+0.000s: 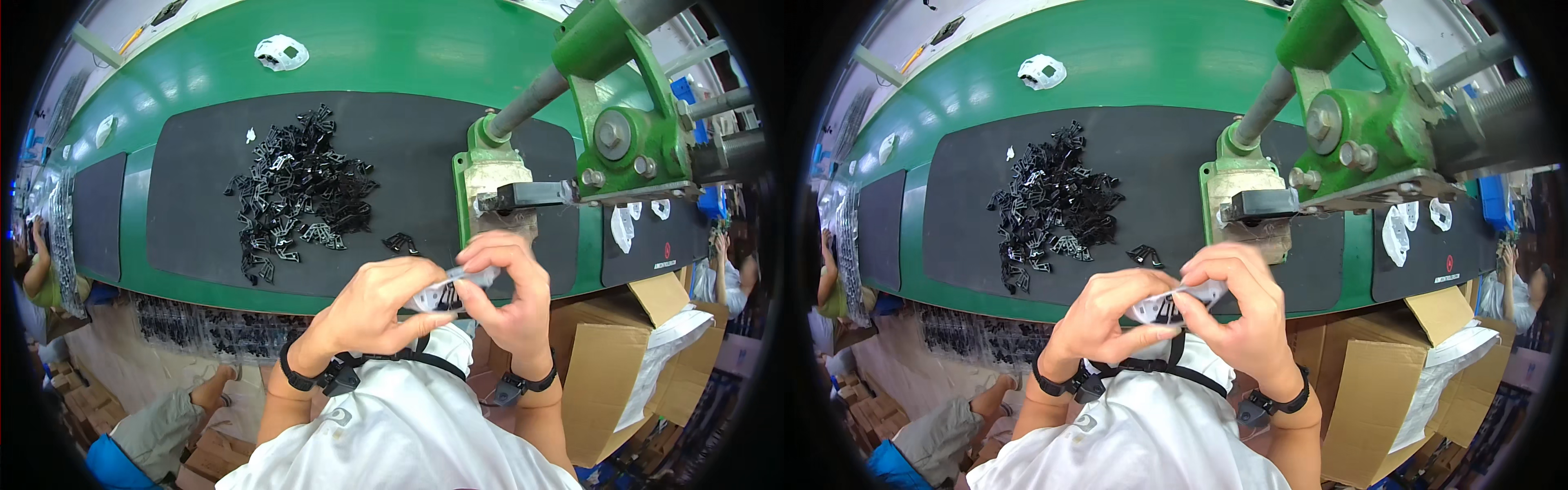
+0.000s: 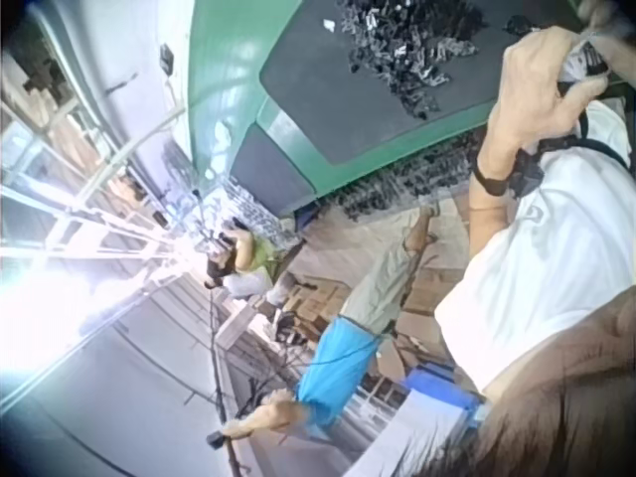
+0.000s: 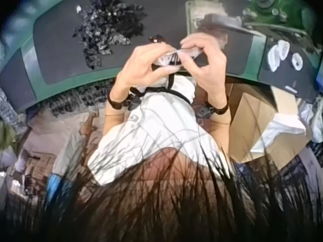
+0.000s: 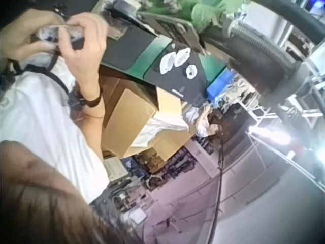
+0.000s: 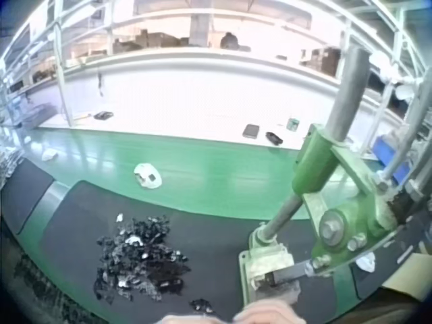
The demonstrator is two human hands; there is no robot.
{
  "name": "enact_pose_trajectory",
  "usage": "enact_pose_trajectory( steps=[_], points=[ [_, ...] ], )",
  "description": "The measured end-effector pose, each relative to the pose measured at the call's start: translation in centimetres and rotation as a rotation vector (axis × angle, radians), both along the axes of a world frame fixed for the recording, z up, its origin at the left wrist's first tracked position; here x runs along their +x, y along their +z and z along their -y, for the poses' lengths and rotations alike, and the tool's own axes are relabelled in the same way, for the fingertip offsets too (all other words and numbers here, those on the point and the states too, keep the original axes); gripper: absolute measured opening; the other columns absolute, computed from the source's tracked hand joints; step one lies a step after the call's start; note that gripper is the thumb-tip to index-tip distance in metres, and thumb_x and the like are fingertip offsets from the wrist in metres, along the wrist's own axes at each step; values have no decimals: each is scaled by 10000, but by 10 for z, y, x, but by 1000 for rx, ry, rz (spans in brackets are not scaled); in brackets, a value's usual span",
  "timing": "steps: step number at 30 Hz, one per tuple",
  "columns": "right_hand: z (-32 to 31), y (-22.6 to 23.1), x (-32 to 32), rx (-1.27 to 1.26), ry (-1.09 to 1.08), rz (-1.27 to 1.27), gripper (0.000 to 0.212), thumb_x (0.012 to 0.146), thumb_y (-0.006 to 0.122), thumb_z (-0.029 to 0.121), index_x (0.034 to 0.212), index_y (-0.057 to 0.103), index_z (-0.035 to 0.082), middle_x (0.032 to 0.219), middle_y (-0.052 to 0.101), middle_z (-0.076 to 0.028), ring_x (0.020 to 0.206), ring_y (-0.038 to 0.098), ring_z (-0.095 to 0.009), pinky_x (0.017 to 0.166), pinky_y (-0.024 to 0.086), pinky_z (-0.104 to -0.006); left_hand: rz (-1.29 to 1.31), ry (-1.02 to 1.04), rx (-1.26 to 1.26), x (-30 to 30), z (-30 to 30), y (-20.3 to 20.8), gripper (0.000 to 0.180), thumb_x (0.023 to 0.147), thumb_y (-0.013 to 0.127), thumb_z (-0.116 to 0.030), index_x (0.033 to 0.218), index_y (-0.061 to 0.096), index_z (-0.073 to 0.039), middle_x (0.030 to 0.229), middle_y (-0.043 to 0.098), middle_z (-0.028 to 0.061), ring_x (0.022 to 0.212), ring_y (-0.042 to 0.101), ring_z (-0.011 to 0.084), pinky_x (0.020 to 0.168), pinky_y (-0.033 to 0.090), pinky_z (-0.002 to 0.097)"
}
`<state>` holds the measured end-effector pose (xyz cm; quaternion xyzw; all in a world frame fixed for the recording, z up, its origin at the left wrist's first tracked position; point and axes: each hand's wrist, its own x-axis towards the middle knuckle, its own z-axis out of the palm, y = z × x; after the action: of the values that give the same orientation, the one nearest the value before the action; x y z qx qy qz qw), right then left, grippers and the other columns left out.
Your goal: Manually assembling small plastic electronic components using a press machine.
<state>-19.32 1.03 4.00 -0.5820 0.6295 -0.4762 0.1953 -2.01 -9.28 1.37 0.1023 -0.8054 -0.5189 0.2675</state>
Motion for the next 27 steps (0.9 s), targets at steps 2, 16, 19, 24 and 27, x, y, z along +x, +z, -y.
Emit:
enact_pose_trajectory(
  steps=[2, 16, 19, 24, 27],
  points=[
    [-5, -3, 1, 128, 46, 342, 171, 757, 732, -7, 905, 656, 30, 979, 674, -101, 913, 636, -212, 771, 511, -307, 41, 4, 18, -2, -4, 4, 331, 757, 782, -154, 986, 627, 26, 862, 658, 160, 754, 659, 329, 668, 530, 377],
    [-62, -26, 9, -120, -331, 41, 253, 697, 800, -5, 882, 628, 11, 847, 646, -89, 669, 619, -154, 575, 475, -241, 50, 172, 47, -21, -19, 1, 303, 763, 754, -129, 990, 606, 7, 859, 660, 148, 746, 661, 303, 647, 522, 366],
    [-52, -28, 28, -21, -355, 51, 289, 680, 830, 13, 908, 652, 14, 809, 658, -80, 668, 640, -109, 540, 477, -226, 37, 130, 94, -24, -19, 2, 320, 765, 757, -133, 1001, 602, 18, 866, 658, 148, 749, 666, 300, 654, 522, 355],
    [-41, -27, 24, -82, -260, -92, 235, 728, 795, -7, 914, 654, 14, 874, 693, -85, 661, 650, -144, 513, 502, -269, 56, 153, 199, -18, -17, 8, 346, 774, 758, -159, 1019, 602, 29, 887, 659, 146, 747, 668, 266, 671, 515, 332],
    [-38, -25, 23, -93, -190, -105, 200, 741, 777, -12, 900, 657, 14, 864, 688, -84, 663, 645, -155, 510, 496, -266, 22, 153, 243, -15, -16, 7, 277, 857, 677, -159, 1039, 606, 37, 885, 656, 159, 750, 651, 280, 675, 506, 336]
  ],
)
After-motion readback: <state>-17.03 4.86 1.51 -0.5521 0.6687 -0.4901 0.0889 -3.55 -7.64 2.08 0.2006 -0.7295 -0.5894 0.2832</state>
